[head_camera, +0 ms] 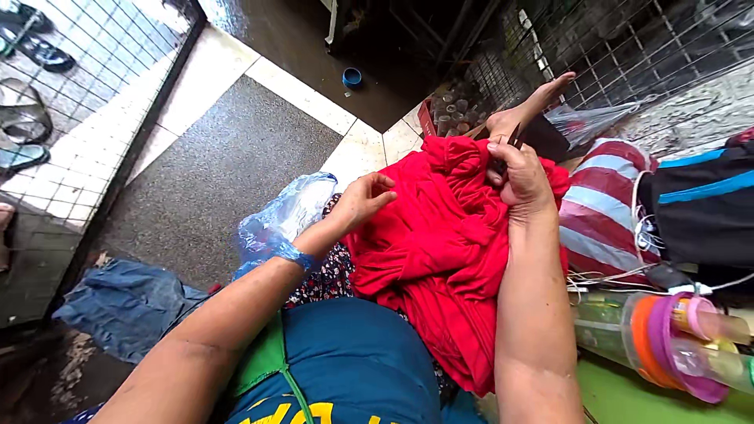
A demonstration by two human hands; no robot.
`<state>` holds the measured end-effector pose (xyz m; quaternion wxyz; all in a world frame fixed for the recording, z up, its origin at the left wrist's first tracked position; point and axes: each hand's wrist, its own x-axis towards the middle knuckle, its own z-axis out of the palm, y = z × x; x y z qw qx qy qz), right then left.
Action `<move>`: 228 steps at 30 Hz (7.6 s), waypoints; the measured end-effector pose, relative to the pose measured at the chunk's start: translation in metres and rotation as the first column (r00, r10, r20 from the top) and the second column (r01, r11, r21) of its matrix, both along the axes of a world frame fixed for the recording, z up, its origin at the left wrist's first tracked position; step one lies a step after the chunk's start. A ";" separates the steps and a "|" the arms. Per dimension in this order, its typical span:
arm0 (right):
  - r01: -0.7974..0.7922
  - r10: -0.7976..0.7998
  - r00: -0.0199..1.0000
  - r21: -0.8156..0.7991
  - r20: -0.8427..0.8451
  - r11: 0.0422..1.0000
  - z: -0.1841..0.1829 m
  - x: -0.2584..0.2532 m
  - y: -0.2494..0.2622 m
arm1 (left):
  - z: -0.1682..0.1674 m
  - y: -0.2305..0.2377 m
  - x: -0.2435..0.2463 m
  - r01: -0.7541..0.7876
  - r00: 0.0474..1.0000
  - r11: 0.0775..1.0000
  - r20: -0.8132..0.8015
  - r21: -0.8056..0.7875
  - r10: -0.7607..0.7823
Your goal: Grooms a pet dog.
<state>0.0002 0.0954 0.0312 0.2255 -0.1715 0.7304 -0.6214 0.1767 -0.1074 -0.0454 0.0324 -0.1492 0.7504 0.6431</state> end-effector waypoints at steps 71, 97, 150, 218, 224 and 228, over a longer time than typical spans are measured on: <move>-0.358 0.698 0.707 0.795 -0.111 0.490 -0.005 0.007 -0.014 | -0.041 0.019 -0.012 -0.291 0.941 0.127 0.260 0.948 0.216; -0.354 0.672 0.740 0.840 -0.018 0.411 -0.008 0.053 -0.064 | -0.044 0.017 -0.006 -0.299 0.952 0.863 0.059 0.407 0.302; -0.291 0.501 0.864 0.763 -0.049 0.576 0.034 0.043 0.004 | 0.022 -0.037 0.022 0.145 0.970 0.841 0.244 -0.521 -0.016; -0.319 0.466 0.595 0.340 -0.655 0.885 -0.020 0.180 0.044 | 0.013 0.023 0.140 0.171 0.929 0.982 -0.318 -0.078 -0.188; -0.313 0.633 0.500 0.558 -0.592 0.769 -0.018 0.186 0.039 | 0.012 0.026 0.138 0.107 0.898 0.977 -0.405 -0.183 -0.174; -0.280 0.675 0.455 0.626 -0.580 0.728 -0.018 0.192 0.031 | 0.013 0.031 0.135 0.084 0.883 0.965 -0.431 -0.248 -0.188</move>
